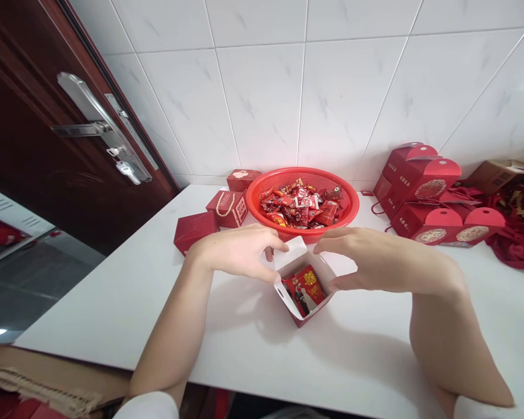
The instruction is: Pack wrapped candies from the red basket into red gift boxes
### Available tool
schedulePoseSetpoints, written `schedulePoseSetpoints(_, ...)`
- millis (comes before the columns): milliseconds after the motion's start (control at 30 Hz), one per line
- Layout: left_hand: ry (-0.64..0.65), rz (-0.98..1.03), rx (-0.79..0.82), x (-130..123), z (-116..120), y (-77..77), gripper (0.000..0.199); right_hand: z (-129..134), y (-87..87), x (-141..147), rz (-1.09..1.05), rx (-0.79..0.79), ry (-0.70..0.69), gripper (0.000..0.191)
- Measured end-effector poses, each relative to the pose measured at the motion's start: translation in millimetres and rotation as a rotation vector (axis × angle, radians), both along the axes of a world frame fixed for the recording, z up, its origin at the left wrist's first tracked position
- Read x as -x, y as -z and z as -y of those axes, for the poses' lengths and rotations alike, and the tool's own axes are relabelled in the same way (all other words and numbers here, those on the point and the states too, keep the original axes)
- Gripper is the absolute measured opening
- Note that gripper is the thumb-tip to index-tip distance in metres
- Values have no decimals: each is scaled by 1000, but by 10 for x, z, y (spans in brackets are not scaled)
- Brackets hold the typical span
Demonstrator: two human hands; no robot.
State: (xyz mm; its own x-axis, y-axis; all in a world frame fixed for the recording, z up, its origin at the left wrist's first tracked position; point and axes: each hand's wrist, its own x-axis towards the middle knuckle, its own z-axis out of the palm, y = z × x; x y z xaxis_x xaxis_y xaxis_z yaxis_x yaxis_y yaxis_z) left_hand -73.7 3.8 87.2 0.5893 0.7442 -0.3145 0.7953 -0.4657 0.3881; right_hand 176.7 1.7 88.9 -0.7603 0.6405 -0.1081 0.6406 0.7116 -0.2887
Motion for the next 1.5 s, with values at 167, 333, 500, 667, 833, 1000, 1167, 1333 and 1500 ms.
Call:
schedulePoseSetpoints(167, -23, -15, -28, -14, 24, 6, 60, 33, -46, 3, -66, 98, -69, 21)
schedulePoseSetpoints(333, 21, 10, -62, -9, 23, 4, 55, 26, -69, 22, -30, 173, -65, 12)
schedulePoseSetpoints(500, 83, 137, 8, -66, 44, -37, 31, -23, 15, 140, 180, 60, 123, 8)
schedulePoseSetpoints(667, 189, 138, 140, -165, 14, 11, 23, -80, 144, 262, 223, -61, 160, 22)
schedulePoseSetpoints(833, 156, 64, 97, -228, -72, 138, 13, -139, 228, 311, 207, -115, 123, 18)
schedulePoseSetpoints(1000, 76, 28, 42, -276, -85, 188, 16, -125, 134, 268, 48, 8, 18, 12)
schedulePoseSetpoints(1167, 4, 73, -17, -292, -50, 196, 25, -112, 71, 252, 22, 224, -112, 12)
schedulePoseSetpoints(1333, 48, 147, -9, -311, -81, 262, 29, -157, 84, 208, 32, 273, -92, 8)
schedulePoseSetpoints(1500, 23, 39, 88, -320, -139, 301, 46, -208, 21, 40, -20, 196, -18, 12)
